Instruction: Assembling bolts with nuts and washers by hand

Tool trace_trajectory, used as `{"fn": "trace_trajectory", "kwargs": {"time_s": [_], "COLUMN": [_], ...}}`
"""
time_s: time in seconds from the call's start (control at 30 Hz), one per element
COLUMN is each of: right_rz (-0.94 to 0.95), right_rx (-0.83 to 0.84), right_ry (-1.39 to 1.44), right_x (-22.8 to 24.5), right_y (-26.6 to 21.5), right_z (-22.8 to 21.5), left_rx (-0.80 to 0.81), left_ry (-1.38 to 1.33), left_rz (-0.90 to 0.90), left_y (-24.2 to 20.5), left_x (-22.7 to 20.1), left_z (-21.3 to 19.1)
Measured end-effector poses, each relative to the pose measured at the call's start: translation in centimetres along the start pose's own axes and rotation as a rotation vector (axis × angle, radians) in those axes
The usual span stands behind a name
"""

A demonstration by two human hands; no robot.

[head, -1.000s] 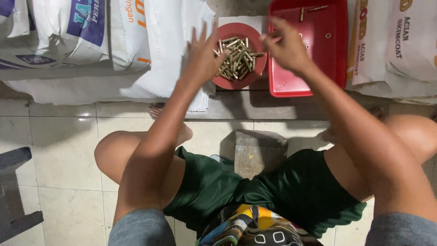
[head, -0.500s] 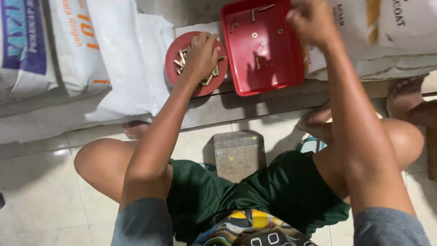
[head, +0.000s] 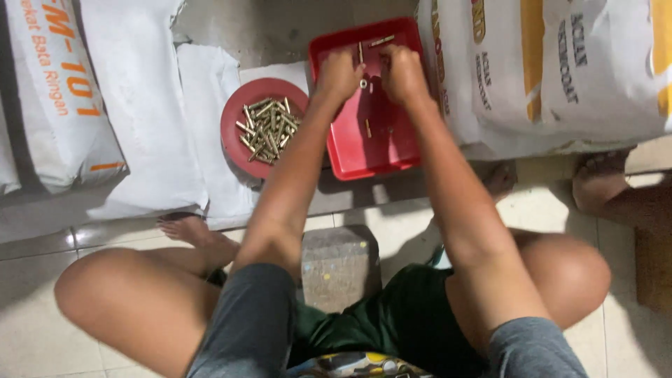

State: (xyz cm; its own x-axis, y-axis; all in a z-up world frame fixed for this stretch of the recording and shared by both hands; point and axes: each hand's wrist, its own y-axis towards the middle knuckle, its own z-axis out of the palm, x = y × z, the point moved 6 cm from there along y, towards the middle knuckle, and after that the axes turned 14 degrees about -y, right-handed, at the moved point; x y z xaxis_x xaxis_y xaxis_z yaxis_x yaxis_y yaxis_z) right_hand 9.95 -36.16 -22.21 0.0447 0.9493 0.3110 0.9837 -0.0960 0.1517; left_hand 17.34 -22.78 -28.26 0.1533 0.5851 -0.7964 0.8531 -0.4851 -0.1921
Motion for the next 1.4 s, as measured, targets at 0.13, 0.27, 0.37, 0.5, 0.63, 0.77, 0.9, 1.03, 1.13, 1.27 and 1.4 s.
{"fn": "trace_trajectory", "kwargs": {"time_s": [0.13, 0.27, 0.37, 0.5, 0.63, 0.77, 0.9, 1.03, 1.13, 1.27, 1.4], "right_rz": [-0.055, 0.016, 0.183, 0.756, 0.646, 0.496, 0.533, 0.256, -0.081, 0.287, 0.051], "right_rx": [-0.088, -0.007, 0.056, 0.213, -0.005, -0.053, 0.087, 0.132, -0.013, 0.248, -0.062], "right_ry": [0.093, 0.090, -0.005, 0.443, 0.354, 0.686, 0.730, 0.162, -0.231, 0.219, 0.063], "right_x": [-0.6, -3.6, -4.7, -5.4, -7.2, -6.2, -1.1, -0.2, 0.6, 2.7, -0.3], "right_y": [1.3, 2.7, 3.2, 3.2, 2.9, 1.2, -1.9, -4.3, -6.1, -8.4, -9.1], "right_z": [2.4, 7.4, 10.2, 9.9, 11.9, 11.5, 5.5, 6.0, 7.4, 3.2, 5.4], "left_rx": [-0.200, -0.210, -0.202, -0.114, -0.108, -0.079, 0.123, 0.187, 0.137, 0.107, 0.118], "left_ry": [0.083, 0.235, 0.269, 0.081, -0.205, -0.439, -0.496, -0.595, -0.444, -0.216, -0.003], "left_rz": [-0.025, -0.047, -0.045, -0.088, 0.089, 0.099, -0.040, 0.012, 0.085, -0.014, -0.023], "left_y": [3.8, 6.3, 7.0, 3.4, -0.3, -3.5, -7.5, -10.6, -13.2, -14.8, -14.5], "left_x": [2.4, 5.3, 6.1, 3.7, 2.1, 1.5, -0.8, -2.0, -3.2, -4.2, -1.2], "left_z": [3.3, 5.6, 5.9, 3.0, 0.3, -1.6, -3.5, -4.8, -6.1, -5.3, -1.9]}}
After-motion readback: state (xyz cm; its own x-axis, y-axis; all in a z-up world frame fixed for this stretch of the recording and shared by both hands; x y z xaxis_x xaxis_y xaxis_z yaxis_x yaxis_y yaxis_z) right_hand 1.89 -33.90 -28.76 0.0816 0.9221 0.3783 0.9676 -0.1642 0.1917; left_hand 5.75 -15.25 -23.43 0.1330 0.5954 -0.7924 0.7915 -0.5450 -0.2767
